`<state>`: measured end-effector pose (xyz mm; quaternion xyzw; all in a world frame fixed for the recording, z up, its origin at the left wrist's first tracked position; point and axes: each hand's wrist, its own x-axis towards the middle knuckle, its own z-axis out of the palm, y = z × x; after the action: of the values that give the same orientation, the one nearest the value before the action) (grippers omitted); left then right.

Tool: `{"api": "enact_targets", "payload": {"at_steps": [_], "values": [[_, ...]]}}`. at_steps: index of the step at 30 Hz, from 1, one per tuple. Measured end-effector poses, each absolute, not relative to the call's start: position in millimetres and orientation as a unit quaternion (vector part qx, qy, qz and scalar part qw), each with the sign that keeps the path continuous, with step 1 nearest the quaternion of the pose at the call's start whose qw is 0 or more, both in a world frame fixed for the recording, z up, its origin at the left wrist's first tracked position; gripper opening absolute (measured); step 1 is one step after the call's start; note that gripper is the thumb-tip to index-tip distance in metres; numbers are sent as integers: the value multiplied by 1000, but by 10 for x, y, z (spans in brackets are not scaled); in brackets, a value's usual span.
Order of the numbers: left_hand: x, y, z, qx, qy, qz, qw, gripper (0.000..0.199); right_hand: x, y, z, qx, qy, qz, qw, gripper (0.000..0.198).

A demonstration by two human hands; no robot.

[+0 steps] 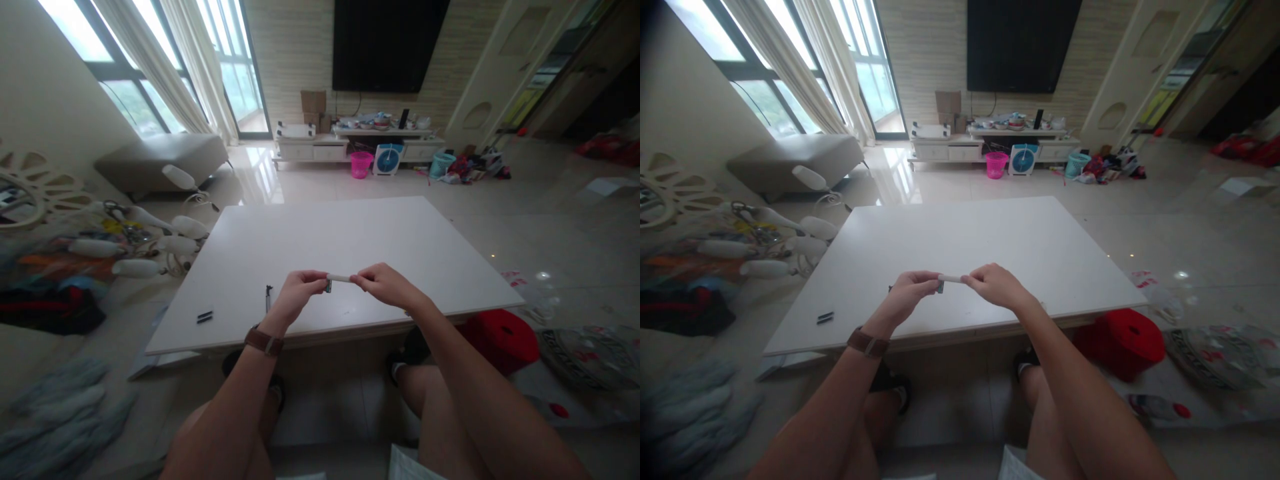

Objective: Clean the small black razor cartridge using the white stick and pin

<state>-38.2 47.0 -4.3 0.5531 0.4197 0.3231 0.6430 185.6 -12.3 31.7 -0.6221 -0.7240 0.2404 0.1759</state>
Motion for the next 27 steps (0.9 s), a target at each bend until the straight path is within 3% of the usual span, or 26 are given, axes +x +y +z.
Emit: {"api": "enact_targets", "payload": {"at_steps": [5, 9, 13, 17, 21, 27], "values": [[-382, 474, -50, 544, 420, 327, 648, 25, 1871, -117, 295, -666, -696, 185, 193, 53], [-390, 481, -51, 541, 419, 331, 649, 27, 1843, -137, 314, -629, -724, 232, 164, 53], [-395, 477, -47, 540, 419, 333, 649, 25, 1819, -148, 344, -681, -697, 143, 173, 52], [-397, 482, -61, 543, 414, 333, 650, 28, 1799, -150, 352, -644, -727, 181, 155, 54], [-398, 493, -83, 539, 425, 337, 644, 28, 1783, -144, 339, -697, -689, 111, 163, 50], [-402, 501, -99, 528, 431, 349, 643, 26, 1764, -131, 321, -671, -710, 144, 155, 51]]}}
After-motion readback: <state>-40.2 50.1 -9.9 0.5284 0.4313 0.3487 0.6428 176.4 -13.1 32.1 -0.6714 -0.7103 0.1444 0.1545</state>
